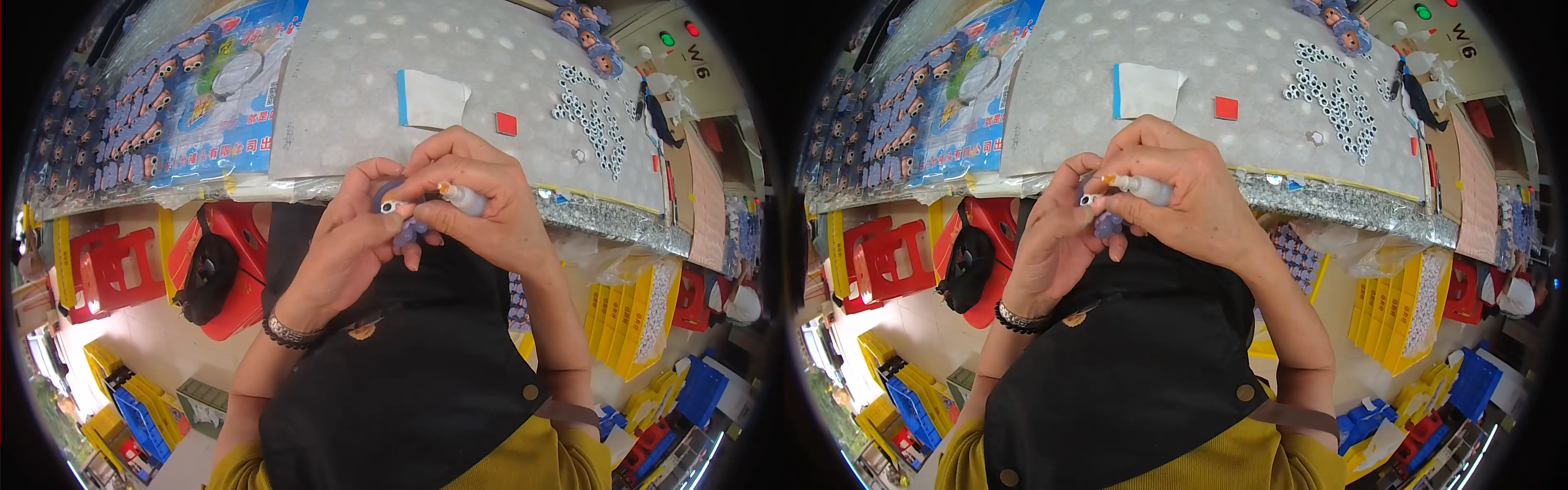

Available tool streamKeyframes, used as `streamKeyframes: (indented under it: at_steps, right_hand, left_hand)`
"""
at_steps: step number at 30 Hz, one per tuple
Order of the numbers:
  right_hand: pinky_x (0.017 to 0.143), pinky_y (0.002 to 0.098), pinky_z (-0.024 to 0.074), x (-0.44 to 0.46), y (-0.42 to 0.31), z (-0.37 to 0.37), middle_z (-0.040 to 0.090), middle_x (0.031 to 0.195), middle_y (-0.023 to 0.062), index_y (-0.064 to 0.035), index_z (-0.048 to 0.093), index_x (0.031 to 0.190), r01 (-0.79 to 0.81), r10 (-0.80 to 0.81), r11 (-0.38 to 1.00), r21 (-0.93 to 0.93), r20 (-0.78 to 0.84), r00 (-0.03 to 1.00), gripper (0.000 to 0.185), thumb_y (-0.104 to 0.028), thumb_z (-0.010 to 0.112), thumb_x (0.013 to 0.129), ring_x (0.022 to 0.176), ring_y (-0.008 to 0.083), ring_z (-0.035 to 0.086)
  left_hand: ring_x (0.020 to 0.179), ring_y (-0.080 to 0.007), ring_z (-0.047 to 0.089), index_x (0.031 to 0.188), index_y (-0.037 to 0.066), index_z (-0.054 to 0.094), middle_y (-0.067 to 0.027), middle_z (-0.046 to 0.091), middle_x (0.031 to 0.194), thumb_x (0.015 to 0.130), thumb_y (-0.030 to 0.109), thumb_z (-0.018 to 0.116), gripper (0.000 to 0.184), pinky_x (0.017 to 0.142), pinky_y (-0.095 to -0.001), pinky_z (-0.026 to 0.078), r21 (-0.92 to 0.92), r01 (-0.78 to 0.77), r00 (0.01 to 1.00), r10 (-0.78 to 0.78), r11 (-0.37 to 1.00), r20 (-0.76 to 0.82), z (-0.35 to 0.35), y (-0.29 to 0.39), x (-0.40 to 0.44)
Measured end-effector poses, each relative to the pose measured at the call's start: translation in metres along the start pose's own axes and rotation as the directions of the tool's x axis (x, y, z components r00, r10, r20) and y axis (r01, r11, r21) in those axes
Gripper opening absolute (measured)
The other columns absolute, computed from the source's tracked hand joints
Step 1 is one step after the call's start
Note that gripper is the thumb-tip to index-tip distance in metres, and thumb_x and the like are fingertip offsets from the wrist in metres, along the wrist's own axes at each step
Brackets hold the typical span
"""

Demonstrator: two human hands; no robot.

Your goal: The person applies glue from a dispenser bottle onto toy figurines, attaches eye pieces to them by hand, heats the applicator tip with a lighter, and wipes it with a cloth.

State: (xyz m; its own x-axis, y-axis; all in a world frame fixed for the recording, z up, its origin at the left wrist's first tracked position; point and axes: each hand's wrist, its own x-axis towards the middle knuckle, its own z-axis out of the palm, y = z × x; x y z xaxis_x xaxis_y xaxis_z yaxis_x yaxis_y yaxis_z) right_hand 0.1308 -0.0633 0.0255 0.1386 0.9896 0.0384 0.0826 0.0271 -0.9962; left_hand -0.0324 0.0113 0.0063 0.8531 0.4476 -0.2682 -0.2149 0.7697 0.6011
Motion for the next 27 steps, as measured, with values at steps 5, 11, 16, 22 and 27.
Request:
streamKeyframes:
  at_steps: [5, 11, 16, 22, 27]
  right_hand:
    - [0.071, 0.0265, 0.0461, -0.003, 0.008, -0.004, 0.058, 0.094, 0.0061, -0.0033, 0.069, 0.087, 0.188, -0.191, 0.976, -0.112, -0.015, 0.981, 0.016, 0.003, 0.068, 0.073, 0.084, 0.0134, 0.057]
    - [0.069, 0.0241, 0.0445, -0.007, 0.016, -0.009, 0.058, 0.091, 0.0049, -0.0019, 0.068, 0.084, 0.193, -0.213, 0.961, -0.196, -0.084, 0.973, 0.011, 0.0, 0.068, 0.073, 0.081, 0.012, 0.055]
    - [0.057, 0.0196, 0.0393, -0.01, 0.014, -0.01, 0.057, 0.085, 0.0018, -0.0014, 0.063, 0.08, 0.014, -0.013, 1.0, 0.006, -0.13, 0.991, 0.007, -0.003, 0.067, 0.075, 0.07, 0.0069, 0.052]
    - [0.046, 0.0175, 0.0308, -0.013, 0.013, -0.006, 0.054, 0.075, -0.002, -0.004, 0.058, 0.081, -0.192, 0.215, 0.96, 0.205, -0.098, 0.972, 0.01, -0.004, 0.066, 0.076, 0.057, 0.0023, 0.045]
    - [0.046, 0.0175, 0.0302, -0.014, 0.013, -0.006, 0.053, 0.071, -0.0033, -0.0046, 0.057, 0.083, -0.239, 0.268, 0.937, 0.255, -0.083, 0.96, 0.011, -0.005, 0.065, 0.076, 0.054, 0.0023, 0.043]
  left_hand:
    - [0.09, -0.0184, 0.06, 0.121, 0.005, 0.038, -0.0105, 0.053, 0.108, 0.076, -0.008, 0.06, 0.051, 0.065, -0.026, 0.05, 0.214, -0.1, 0.995, 0.093, 0.972, 0.041, 0.003, -0.005, -0.002]
    - [0.09, -0.0079, 0.055, 0.129, 0.004, 0.042, -0.0052, 0.055, 0.107, 0.074, -0.009, 0.062, 0.06, 0.069, -0.0209, 0.048, 0.275, -0.032, 0.999, 0.034, 0.961, -0.004, -0.003, -0.002, -0.001]
    - [0.087, -0.0056, 0.053, 0.136, 0.005, 0.042, -0.0037, 0.056, 0.108, 0.074, -0.009, 0.061, 0.065, 0.07, -0.0186, 0.046, 0.302, -0.031, 0.999, 0.037, 0.953, -0.015, -0.002, -0.005, 0.0]
    - [0.084, -0.005, 0.052, 0.138, 0.006, 0.04, -0.0031, 0.055, 0.114, 0.075, -0.006, 0.059, 0.067, 0.069, -0.018, 0.045, 0.342, -0.011, 1.0, 0.015, 0.94, -0.01, -0.002, -0.003, 0.0]
    - [0.083, -0.0047, 0.052, 0.138, 0.006, 0.04, -0.0032, 0.055, 0.115, 0.076, -0.005, 0.059, 0.067, 0.068, -0.0179, 0.045, 0.35, -0.012, 1.0, 0.015, 0.937, -0.006, 0.0, -0.005, 0.0]
